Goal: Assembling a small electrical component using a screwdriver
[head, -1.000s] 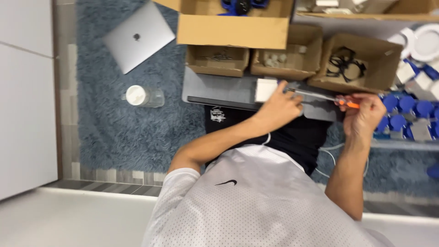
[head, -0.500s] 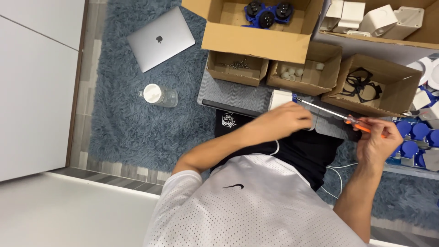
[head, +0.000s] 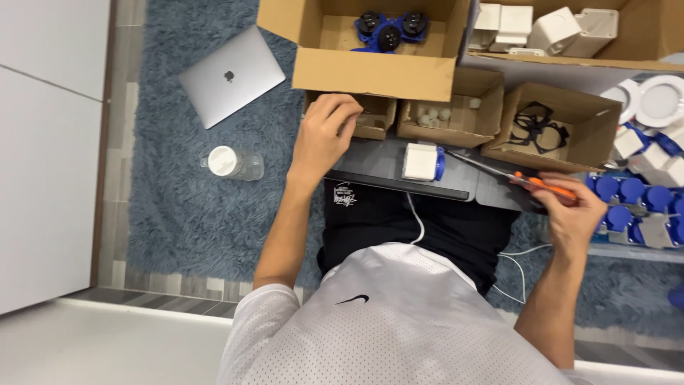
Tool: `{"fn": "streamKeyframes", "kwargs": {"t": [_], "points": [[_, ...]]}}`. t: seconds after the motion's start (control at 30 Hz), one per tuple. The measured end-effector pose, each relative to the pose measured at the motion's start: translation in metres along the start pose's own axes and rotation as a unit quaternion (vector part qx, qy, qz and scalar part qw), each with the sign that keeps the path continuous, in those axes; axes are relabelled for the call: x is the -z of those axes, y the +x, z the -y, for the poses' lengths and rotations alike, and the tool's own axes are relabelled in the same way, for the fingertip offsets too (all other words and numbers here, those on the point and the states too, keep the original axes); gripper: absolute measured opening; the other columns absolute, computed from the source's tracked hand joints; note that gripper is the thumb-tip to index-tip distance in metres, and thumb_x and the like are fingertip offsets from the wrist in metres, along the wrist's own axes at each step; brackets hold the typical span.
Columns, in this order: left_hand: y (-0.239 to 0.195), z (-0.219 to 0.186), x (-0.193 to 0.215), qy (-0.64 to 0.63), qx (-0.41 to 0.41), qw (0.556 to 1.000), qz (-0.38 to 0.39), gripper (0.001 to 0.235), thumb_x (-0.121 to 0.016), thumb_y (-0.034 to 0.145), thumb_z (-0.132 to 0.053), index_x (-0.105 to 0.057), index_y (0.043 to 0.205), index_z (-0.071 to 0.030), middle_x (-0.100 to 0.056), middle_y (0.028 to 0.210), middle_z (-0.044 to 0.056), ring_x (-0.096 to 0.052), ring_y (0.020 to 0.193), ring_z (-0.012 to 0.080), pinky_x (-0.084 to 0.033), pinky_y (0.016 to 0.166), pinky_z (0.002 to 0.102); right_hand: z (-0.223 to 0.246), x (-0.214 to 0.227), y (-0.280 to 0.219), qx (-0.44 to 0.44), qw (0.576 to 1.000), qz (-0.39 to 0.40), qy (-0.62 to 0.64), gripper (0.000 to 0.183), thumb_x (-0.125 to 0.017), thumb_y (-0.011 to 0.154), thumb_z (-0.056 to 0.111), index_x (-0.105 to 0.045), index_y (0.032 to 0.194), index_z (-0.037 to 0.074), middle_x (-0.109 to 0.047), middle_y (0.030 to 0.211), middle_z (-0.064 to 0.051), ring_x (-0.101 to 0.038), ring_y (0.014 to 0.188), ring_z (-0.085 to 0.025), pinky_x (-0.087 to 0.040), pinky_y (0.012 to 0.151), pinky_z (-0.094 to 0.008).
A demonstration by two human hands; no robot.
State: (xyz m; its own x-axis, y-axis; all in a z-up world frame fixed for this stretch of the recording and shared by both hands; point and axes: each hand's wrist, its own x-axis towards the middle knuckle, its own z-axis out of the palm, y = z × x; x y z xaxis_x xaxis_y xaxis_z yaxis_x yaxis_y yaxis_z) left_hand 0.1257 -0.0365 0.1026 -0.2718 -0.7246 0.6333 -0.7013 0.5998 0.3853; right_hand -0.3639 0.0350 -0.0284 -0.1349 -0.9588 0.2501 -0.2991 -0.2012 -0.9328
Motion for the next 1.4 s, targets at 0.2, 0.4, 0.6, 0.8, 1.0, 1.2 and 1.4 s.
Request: {"fn": "streamKeyframes", "kwargs": {"t": [0.2,0.4,0.6,0.8,1.0,1.2,1.4], "points": [[-0.005,-0.04,-0.025,-0.081,-0.066,0.994,0.009,0.012,-0.083,0.1,-0.005,-0.077,0.108,0.0,-0.077,0.11,0.015,-0.072,0.105,0.0305,-0.059,0.1,0.044,0.031,-0.011,0.006,0.036,0.99,0.08,-0.111,0.034,-0.095,0.091,0.003,-0.077,0.119,-0.005,-0.077,0.123,-0.022,-0.074,0.114,-0.028,-0.061,0.104,-0.035],[-0.042,-0.06,-0.093,-0.138,-0.084,0.977,0.139,0.029,-0.076,0.106,-0.029,-0.077,0.124,-0.008,-0.076,0.127,0.015,-0.071,0.123,0.0307,-0.06,0.112,0.048,0.051,-0.031,0.007,0.121,0.974,0.073,-0.176,0.027,-0.096,0.096,0.001,-0.08,0.116,-0.005,-0.079,0.12,-0.021,-0.075,0.112,-0.029,-0.06,0.103,-0.037],[-0.07,-0.046,-0.133,-0.099,-0.123,0.987,-0.002,0.04,-0.083,0.098,-0.041,-0.077,0.125,-0.012,-0.07,0.136,0.014,-0.065,0.134,0.0376,-0.053,0.11,0.05,0.029,-0.039,0.008,0.188,0.965,0.019,-0.18,0.025,-0.101,0.094,0.007,-0.086,0.113,0.009,-0.083,0.115,-0.01,-0.078,0.107,-0.034,-0.057,0.1,-0.041],[-0.065,-0.043,-0.135,-0.055,-0.105,0.993,0.02,0.056,-0.077,0.101,-0.051,-0.069,0.146,-0.02,-0.066,0.145,0.013,-0.067,0.132,0.0355,-0.056,0.106,0.047,0.01,-0.044,0.007,0.254,0.934,0.007,-0.251,0.022,-0.096,0.098,0.016,-0.083,0.115,0.009,-0.082,0.115,-0.009,-0.074,0.103,-0.036,-0.053,0.094,-0.045],[-0.061,-0.045,-0.138,-0.036,-0.093,0.994,0.04,0.058,-0.077,0.099,-0.05,-0.067,0.146,-0.016,-0.065,0.144,0.015,-0.066,0.13,0.0379,-0.057,0.094,0.046,-0.01,-0.051,0.004,0.28,0.895,-0.054,-0.344,0.025,-0.095,0.101,0.027,-0.084,0.117,0.011,-0.081,0.114,-0.006,-0.074,0.102,-0.03,-0.053,0.092,-0.041],[-0.06,-0.05,-0.135,-0.025,-0.075,0.996,0.048,0.053,-0.074,0.101,-0.049,-0.067,0.145,-0.02,-0.066,0.142,0.012,-0.068,0.127,0.0359,-0.056,0.09,0.045,-0.027,-0.051,0.005,0.296,0.882,-0.083,-0.356,0.019,-0.092,0.103,0.029,-0.086,0.111,0.013,-0.081,0.107,-0.003,-0.074,0.1,-0.028,-0.054,0.092,-0.039],[-0.061,-0.05,-0.145,-0.047,-0.049,0.996,0.053,0.059,-0.077,0.096,-0.053,-0.067,0.146,-0.023,-0.068,0.14,0.007,-0.069,0.118,0.0308,-0.055,0.086,0.043,-0.042,-0.048,0.009,0.304,0.874,-0.105,-0.364,0.017,-0.091,0.105,0.031,-0.087,0.11,0.015,-0.081,0.104,-0.002,-0.073,0.098,-0.028,-0.054,0.091,-0.038]]}}
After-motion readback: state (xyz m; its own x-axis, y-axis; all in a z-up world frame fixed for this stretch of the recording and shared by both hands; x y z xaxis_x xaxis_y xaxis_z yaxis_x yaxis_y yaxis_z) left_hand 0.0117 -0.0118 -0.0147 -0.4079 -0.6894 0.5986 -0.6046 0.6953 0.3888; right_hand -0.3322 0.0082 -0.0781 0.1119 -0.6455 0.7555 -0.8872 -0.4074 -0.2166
